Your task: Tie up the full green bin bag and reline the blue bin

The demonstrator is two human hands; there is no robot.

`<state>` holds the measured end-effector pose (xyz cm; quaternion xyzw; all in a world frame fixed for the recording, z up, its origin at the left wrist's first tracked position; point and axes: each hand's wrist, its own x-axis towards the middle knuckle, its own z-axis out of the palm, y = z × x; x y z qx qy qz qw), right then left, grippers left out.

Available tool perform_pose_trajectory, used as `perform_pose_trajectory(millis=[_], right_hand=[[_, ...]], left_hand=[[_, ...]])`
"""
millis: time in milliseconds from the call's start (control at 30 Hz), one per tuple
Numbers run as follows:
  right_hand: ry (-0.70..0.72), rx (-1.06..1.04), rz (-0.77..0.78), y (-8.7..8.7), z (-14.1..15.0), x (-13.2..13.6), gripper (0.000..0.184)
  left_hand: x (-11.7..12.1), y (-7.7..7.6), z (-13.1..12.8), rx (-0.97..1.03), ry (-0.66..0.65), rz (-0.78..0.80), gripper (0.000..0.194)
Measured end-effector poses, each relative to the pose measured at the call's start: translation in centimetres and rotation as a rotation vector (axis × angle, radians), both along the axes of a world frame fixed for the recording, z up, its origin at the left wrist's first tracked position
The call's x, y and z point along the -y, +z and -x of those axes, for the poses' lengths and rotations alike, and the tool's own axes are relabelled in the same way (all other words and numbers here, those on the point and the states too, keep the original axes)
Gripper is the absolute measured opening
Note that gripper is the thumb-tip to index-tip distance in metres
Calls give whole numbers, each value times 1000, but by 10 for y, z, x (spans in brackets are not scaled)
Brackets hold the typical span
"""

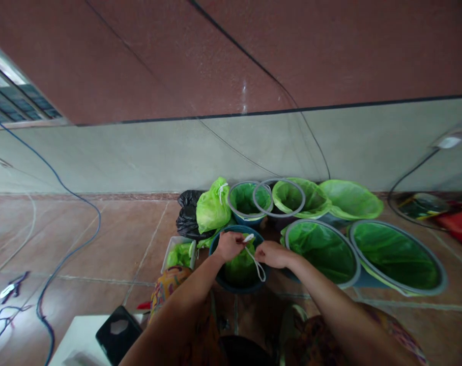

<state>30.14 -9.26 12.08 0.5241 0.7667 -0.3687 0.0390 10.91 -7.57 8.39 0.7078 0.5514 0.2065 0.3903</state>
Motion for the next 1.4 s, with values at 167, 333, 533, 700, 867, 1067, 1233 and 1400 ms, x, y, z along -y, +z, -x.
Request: perform_pose_trajectory(millis=[167, 333, 533, 700, 867, 1067, 1233, 1400], right_hand=[[-201, -306, -254, -12, 12, -10, 32], [-273, -537, -53, -27, 22, -11, 24], [-414, -649, 174, -31, 24, -10, 15], [-354, -527, 177, -31, 26, -11, 21], [-268, -148, -299, -20, 27, -11, 27], [-217, 204, -482, 3, 25, -4, 36], [-303, 320, -395, 4, 15, -9, 35], [-420, 97, -421, -3, 13, -13, 32]], left_hand=[[11, 11, -4, -246, -170, -280, 22], [13, 9, -2, -352, -245, -440, 24], [15, 1, -4, -381, -250, -587, 21], [17, -2, -6, -317, -221, -622, 17], [14, -3, -4, -268, -91, -542, 16], [9, -2, -4, -254, 23, -396, 15], [11, 0, -2, -359, 28, -203, 17], [7, -4, -3, -265, 149, -79, 20]])
